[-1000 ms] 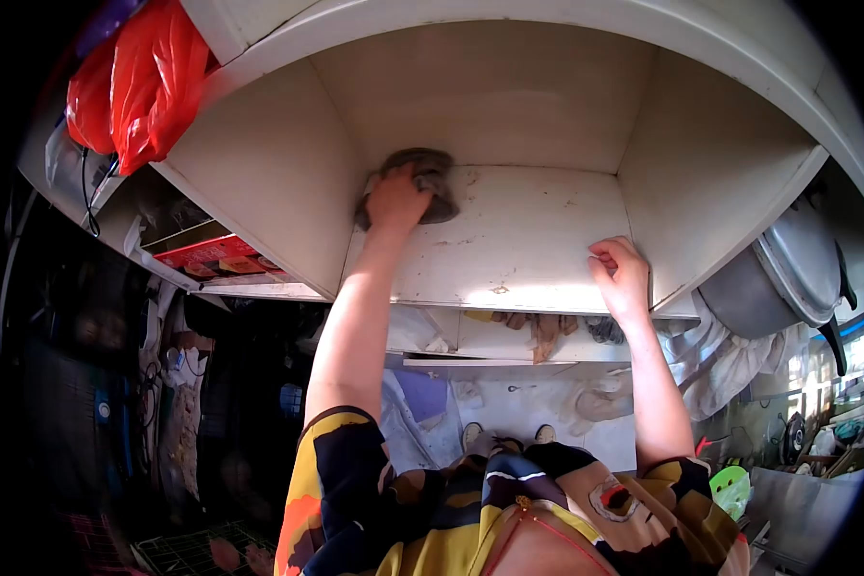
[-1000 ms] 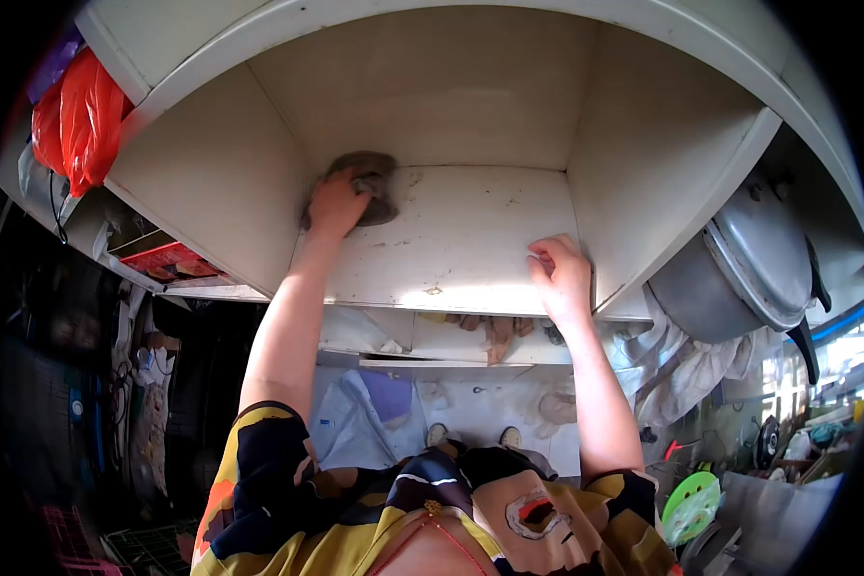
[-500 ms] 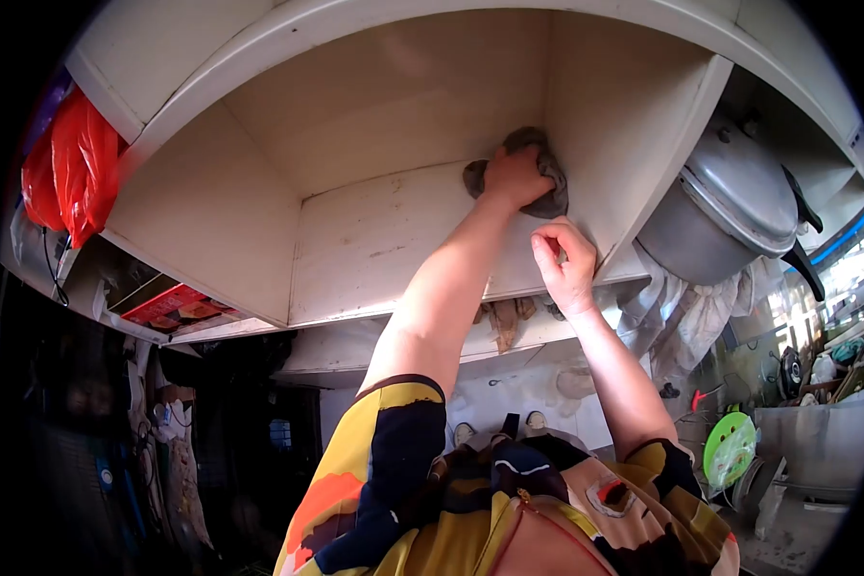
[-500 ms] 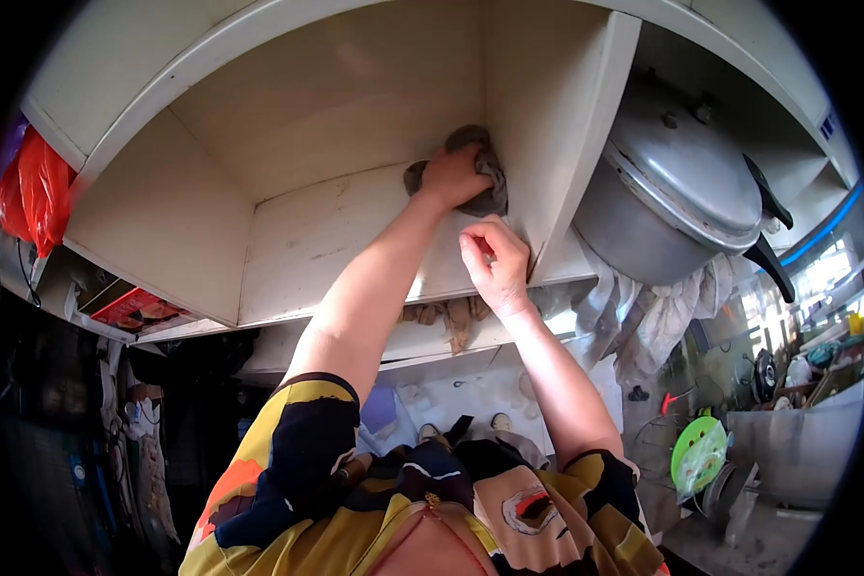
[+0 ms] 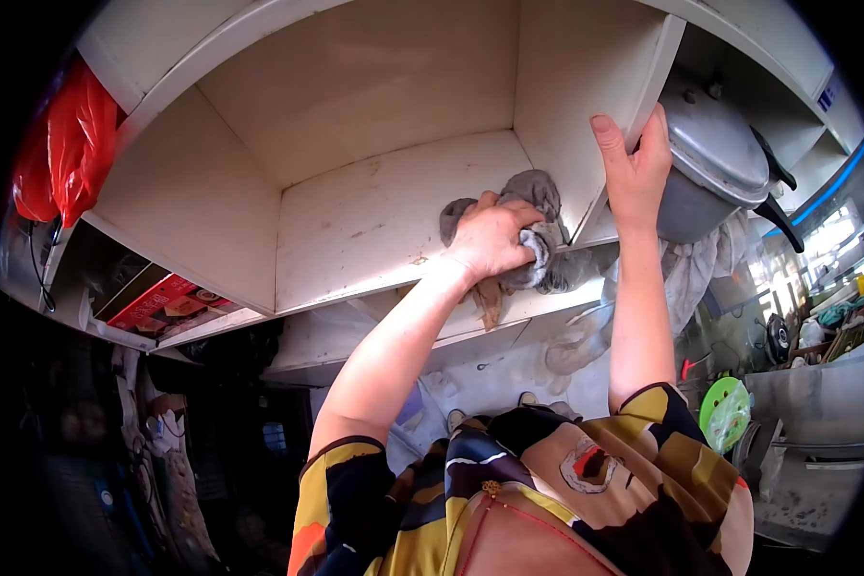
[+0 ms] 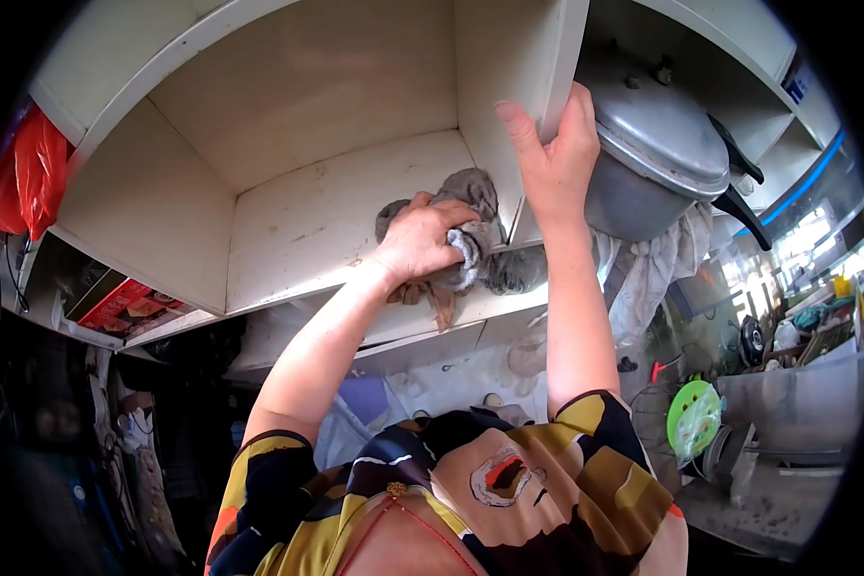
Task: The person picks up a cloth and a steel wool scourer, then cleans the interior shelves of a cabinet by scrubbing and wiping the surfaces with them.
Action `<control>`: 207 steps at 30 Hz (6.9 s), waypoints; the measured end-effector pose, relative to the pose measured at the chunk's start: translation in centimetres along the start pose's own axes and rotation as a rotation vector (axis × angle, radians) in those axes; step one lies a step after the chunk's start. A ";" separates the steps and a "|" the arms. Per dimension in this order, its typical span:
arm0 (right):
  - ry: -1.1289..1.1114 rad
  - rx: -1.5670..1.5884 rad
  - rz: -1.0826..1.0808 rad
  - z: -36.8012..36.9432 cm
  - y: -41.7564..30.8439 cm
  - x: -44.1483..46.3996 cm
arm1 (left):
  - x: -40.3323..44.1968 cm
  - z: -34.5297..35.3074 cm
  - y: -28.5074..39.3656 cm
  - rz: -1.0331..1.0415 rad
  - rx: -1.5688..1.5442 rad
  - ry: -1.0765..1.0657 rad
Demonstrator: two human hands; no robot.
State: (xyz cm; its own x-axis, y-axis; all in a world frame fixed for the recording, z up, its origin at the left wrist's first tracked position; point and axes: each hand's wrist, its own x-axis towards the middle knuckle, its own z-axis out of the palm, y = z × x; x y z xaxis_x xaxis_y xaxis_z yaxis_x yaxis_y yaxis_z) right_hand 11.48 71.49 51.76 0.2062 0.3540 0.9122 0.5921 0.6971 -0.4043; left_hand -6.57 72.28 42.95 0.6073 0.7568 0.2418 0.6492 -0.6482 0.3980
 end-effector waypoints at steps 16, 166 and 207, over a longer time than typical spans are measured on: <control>0.191 -0.136 -0.063 1.4 1.2 -0.6 | -15.7 -10.1 -16.1 -0.501 0.200 0.330; 0.108 0.081 -0.156 1.5 2.8 -1.2 | -0.5 -2.9 -0.5 0.086 -0.246 -0.186; 0.053 0.022 -0.018 0.8 1.2 -1.7 | -5.7 -12.7 -20.7 -0.989 0.787 -0.001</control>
State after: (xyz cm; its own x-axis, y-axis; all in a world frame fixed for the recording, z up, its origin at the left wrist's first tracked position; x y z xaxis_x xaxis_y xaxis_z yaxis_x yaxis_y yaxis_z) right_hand 11.20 72.28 49.70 0.2368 0.3081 0.9214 0.5790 0.7168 -0.3885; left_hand -29.27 82.45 44.59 -0.2919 0.9458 0.1423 0.9209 0.3181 -0.2252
